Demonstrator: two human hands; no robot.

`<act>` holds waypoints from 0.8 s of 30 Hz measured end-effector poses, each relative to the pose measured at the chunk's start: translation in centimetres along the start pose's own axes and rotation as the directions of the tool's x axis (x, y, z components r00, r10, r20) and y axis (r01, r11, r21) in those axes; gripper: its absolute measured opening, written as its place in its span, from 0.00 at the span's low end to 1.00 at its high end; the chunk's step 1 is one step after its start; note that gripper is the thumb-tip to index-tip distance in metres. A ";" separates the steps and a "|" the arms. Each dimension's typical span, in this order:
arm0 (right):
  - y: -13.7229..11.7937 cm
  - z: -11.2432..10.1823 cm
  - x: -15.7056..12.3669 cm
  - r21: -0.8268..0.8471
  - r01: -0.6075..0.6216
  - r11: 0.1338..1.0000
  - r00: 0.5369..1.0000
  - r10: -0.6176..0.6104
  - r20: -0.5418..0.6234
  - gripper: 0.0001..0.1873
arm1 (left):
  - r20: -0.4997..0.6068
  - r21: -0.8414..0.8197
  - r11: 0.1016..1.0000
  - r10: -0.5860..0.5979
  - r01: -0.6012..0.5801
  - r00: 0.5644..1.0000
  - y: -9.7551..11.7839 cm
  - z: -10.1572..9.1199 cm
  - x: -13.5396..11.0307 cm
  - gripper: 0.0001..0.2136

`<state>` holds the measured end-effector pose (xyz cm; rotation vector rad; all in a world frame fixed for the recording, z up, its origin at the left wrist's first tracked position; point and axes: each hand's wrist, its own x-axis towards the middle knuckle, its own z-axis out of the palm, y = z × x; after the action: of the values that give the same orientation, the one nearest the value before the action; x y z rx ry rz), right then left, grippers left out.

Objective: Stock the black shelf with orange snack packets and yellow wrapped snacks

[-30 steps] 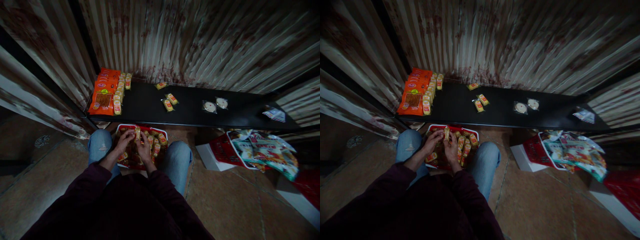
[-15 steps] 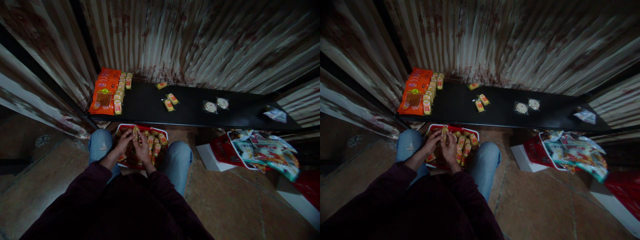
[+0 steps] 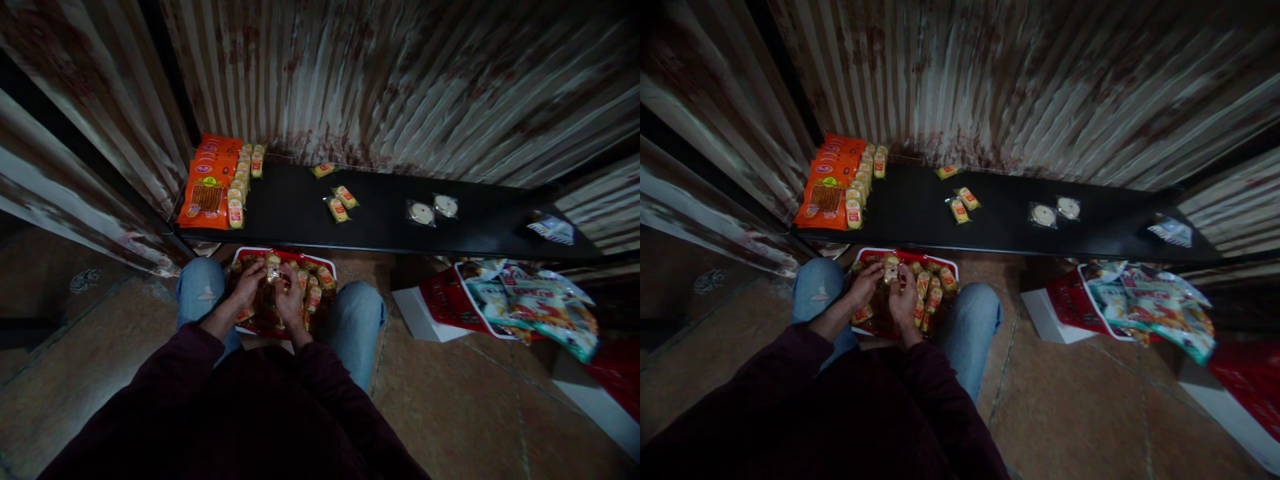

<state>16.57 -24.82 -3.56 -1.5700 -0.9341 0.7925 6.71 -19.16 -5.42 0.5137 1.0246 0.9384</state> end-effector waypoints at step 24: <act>-0.3 0.3 -0.2 -0.066 0.155 0.986 0.988 -0.153 0.030 0.10 | -0.010 -0.117 0.979 -0.167 0.165 0.986 -0.7 -0.5 0.8 0.16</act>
<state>16.16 -24.80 -3.33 -1.5286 -1.0974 0.6785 6.76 -18.86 -6.61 0.3170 1.0077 0.8496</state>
